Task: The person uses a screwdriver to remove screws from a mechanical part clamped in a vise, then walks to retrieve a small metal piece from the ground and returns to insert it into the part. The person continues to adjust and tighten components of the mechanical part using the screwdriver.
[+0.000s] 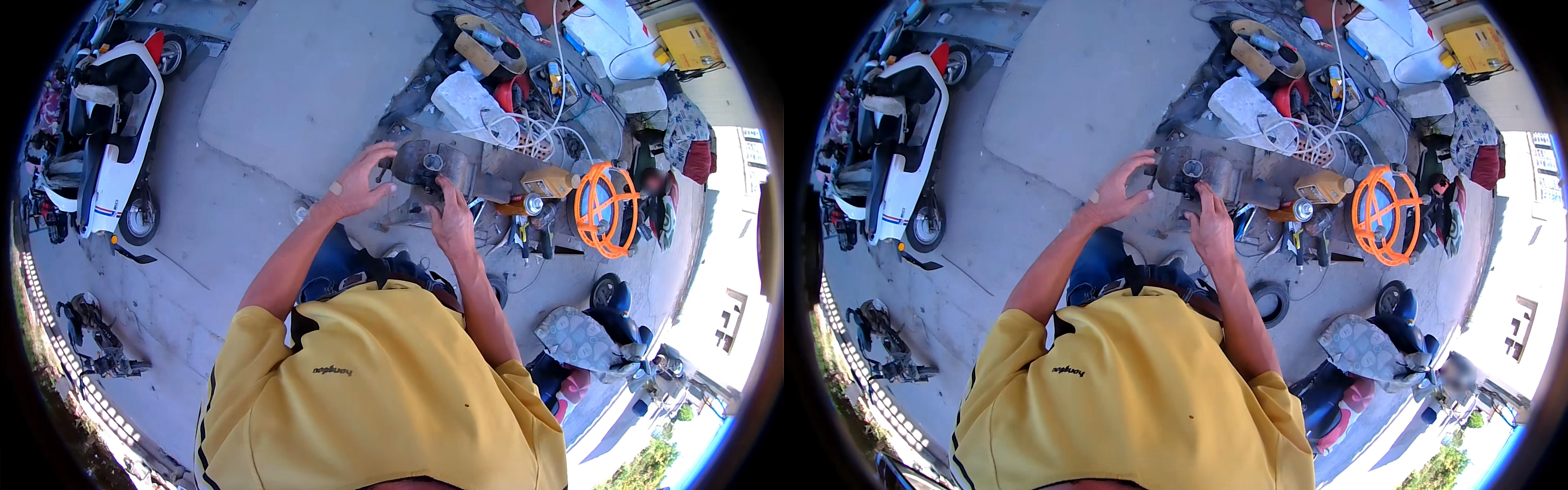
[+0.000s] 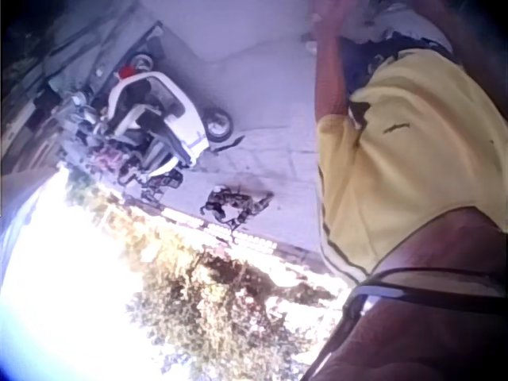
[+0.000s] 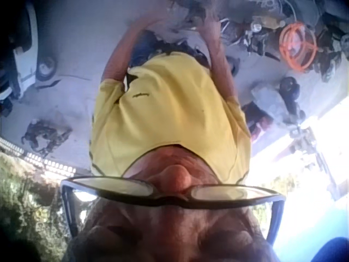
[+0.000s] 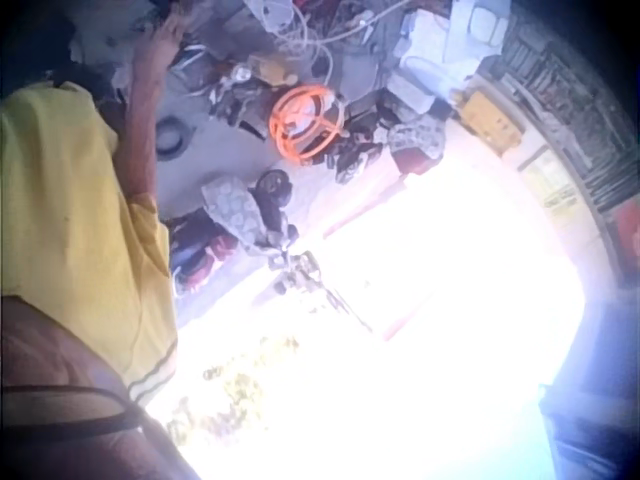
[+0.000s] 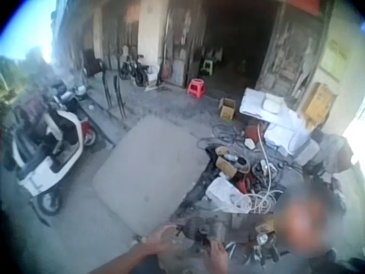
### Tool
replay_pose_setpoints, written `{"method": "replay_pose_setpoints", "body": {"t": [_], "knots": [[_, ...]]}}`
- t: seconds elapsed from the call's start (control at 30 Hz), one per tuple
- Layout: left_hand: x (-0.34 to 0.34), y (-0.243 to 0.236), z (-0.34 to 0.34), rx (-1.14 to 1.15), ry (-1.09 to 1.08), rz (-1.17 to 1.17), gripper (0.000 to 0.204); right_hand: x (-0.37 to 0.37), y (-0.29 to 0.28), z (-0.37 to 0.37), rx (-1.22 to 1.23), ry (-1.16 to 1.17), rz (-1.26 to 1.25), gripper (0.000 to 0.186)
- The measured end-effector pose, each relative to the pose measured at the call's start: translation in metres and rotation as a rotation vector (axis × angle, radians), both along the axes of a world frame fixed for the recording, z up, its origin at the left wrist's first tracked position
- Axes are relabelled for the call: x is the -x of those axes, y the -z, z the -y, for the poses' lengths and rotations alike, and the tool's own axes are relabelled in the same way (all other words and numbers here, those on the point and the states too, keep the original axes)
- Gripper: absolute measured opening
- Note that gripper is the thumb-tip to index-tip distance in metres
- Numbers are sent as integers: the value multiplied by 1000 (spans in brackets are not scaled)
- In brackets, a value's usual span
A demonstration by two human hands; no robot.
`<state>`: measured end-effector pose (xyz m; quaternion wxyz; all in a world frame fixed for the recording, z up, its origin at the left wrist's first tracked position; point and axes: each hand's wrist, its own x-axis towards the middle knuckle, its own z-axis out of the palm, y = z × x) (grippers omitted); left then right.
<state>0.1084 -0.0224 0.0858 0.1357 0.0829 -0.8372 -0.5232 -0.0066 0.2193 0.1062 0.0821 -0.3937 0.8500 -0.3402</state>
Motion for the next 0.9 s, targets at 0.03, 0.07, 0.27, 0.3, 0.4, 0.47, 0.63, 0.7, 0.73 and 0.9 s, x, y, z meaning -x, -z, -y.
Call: {"method": "replay_pose_setpoints", "body": {"t": [0.03,0.07,0.27,0.3,0.4,0.47,0.63,0.7,0.73,0.9], "knots": [[-25,19,13,-109,-61,89,58,0,4,3,-30,58,45,59],[-54,43,26,-216,-136,179,55,0,6,5,-50,93,52,56],[-316,193,77,-39,-360,948,52,-6,-1,6,-267,189,28,52],[-370,216,70,-125,-519,1026,48,-8,-8,8,-349,212,37,52],[-496,251,66,-356,-832,1241,39,-27,-38,38,-594,319,-104,50],[-544,238,48,-340,-932,1088,35,-42,-62,108,-519,296,-391,44],[-604,222,4,-639,-1469,850,35,-64,-23,293,-399,-328,-58,40],[-596,216,-6,-723,-1589,703,32,-92,-8,370,-417,-572,-22,33],[-580,221,-19,-815,-1691,581,30,-107,-4,408,-390,-694,-70,31],[-532,228,-80,-1135,-2026,249,29,-167,56,539,-421,-962,-76,32]]}}
